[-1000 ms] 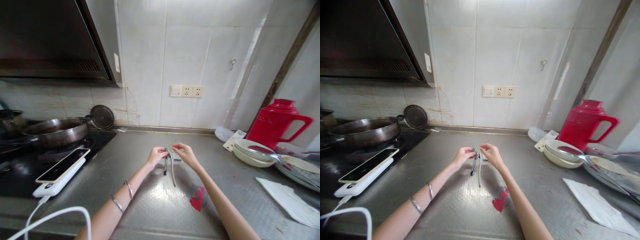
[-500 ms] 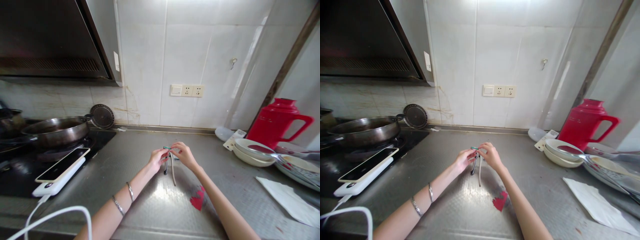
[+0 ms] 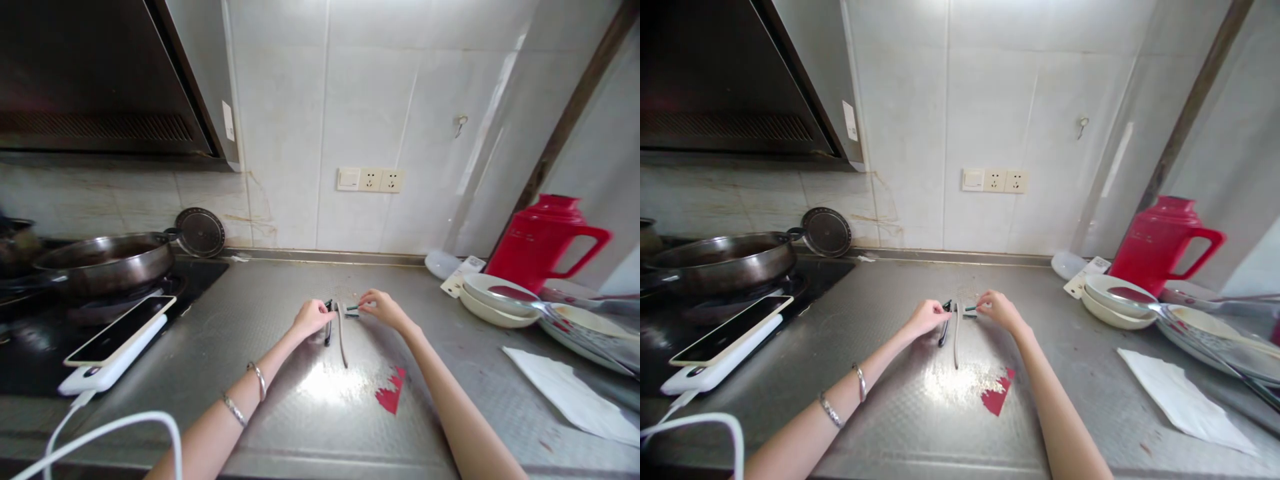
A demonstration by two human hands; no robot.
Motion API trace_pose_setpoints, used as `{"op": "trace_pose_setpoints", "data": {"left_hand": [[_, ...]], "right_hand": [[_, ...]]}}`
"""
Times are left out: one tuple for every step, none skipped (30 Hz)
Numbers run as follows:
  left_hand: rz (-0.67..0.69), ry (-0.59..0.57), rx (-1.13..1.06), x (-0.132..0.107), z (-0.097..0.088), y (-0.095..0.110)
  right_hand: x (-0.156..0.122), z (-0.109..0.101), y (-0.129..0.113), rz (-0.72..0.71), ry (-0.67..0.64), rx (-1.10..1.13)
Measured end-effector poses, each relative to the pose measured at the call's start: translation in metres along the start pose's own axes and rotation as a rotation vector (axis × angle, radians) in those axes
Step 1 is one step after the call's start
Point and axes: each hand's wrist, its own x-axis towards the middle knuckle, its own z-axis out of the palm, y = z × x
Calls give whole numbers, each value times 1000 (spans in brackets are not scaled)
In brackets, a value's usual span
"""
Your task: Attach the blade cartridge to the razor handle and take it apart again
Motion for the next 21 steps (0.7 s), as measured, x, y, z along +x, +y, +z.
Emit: {"op": "trace_pose_setpoints", "data": {"left_hand": [[2,-4,70,-2,0,0],[-5,-13,124,-4,0,1],[-14,-23,166,-6,0,2],[-20,-30,199,-8,0,2],[-22,-32,227,-10,0,3],[-21,-34,250,-11,0,3],[-19,-33,271,-12,1,4],[-16,-30,294,-13,2,4],[-13,-27,318,-13,2,4],[-9,-23,341,-14,3,4],[-5,-19,361,-14,4,4],[-1,-14,377,-15,4,4],[5,-12,390,-15,5,4],[13,-13,398,-16,6,5],[20,-12,404,-17,6,5],[25,-9,409,-17,7,5],[27,-5,413,-18,8,5],[26,-1,416,-19,8,6],[23,2,420,-20,9,7],[21,4,427,-20,9,8],[20,1,440,-21,9,9]], "right_hand": [[0,2,2,11,-5,1],[0,3,4,20,-6,4],[0,5,5,28,-2,7],[0,6,7,33,3,11],[0,8,8,35,10,17],[1,9,9,33,15,24],[1,10,9,31,19,32],[0,11,9,32,22,39],[0,12,9,36,21,45],[0,12,8,41,15,48],[0,13,8,49,7,48],[0,13,7,57,-1,46],[-1,14,6,64,-9,42],[-1,14,5,66,-17,35],[-1,14,5,64,-24,29],[-1,14,4,61,-29,23],[-1,14,4,58,-32,18],[-1,14,3,56,-34,14],[-1,13,3,54,-33,13],[-1,13,3,54,-30,12],[-1,13,2,57,-27,11]]}}
